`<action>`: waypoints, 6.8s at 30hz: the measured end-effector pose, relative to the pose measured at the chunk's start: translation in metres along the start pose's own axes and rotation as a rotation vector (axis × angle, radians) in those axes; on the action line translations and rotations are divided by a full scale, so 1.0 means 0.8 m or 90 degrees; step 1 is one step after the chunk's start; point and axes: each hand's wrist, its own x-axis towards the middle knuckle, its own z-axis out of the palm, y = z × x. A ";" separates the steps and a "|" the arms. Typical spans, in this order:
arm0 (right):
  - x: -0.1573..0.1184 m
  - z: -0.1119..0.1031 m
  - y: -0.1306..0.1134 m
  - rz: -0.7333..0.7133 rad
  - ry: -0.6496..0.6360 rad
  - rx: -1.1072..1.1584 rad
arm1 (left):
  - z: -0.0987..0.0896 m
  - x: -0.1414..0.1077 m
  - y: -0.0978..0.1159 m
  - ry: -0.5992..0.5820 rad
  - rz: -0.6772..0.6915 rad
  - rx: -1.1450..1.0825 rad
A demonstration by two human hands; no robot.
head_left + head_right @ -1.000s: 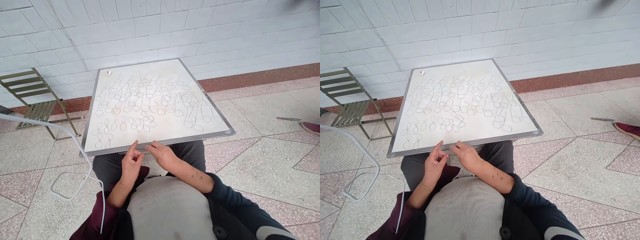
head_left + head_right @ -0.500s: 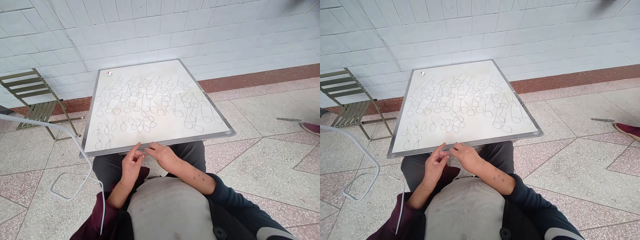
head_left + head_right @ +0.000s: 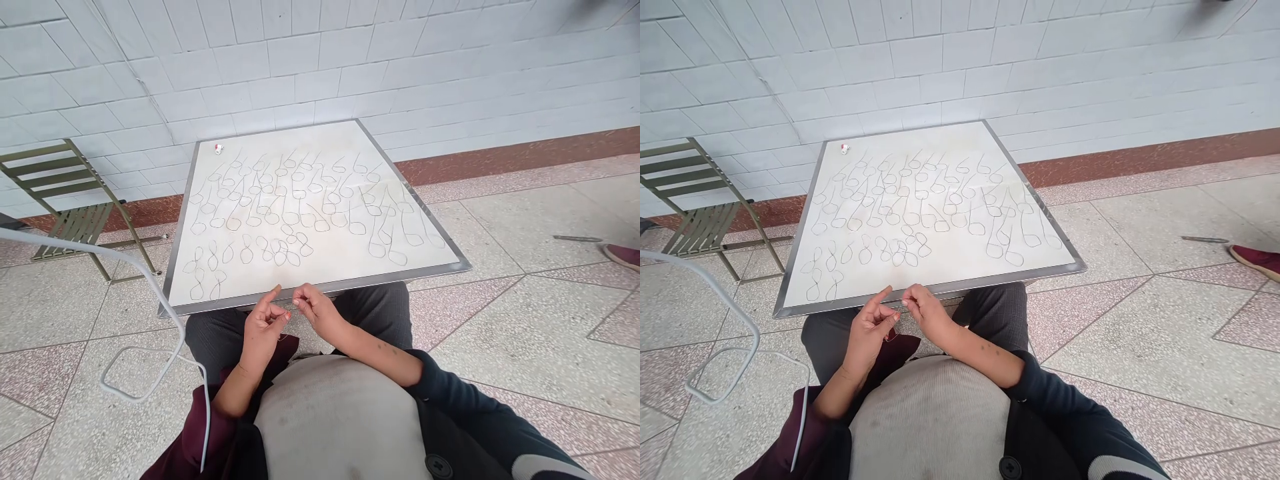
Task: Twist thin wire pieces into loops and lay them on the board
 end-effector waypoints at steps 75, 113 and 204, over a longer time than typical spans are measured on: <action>0.010 0.002 -0.015 0.163 -0.161 0.443 | 0.005 -0.001 -0.012 -0.070 -0.014 -0.144; -0.018 0.030 -0.006 0.015 -0.148 0.101 | 0.003 0.003 -0.002 0.147 0.033 -0.229; -0.009 0.019 0.013 0.231 -0.125 0.561 | -0.003 0.004 -0.009 0.101 0.230 0.337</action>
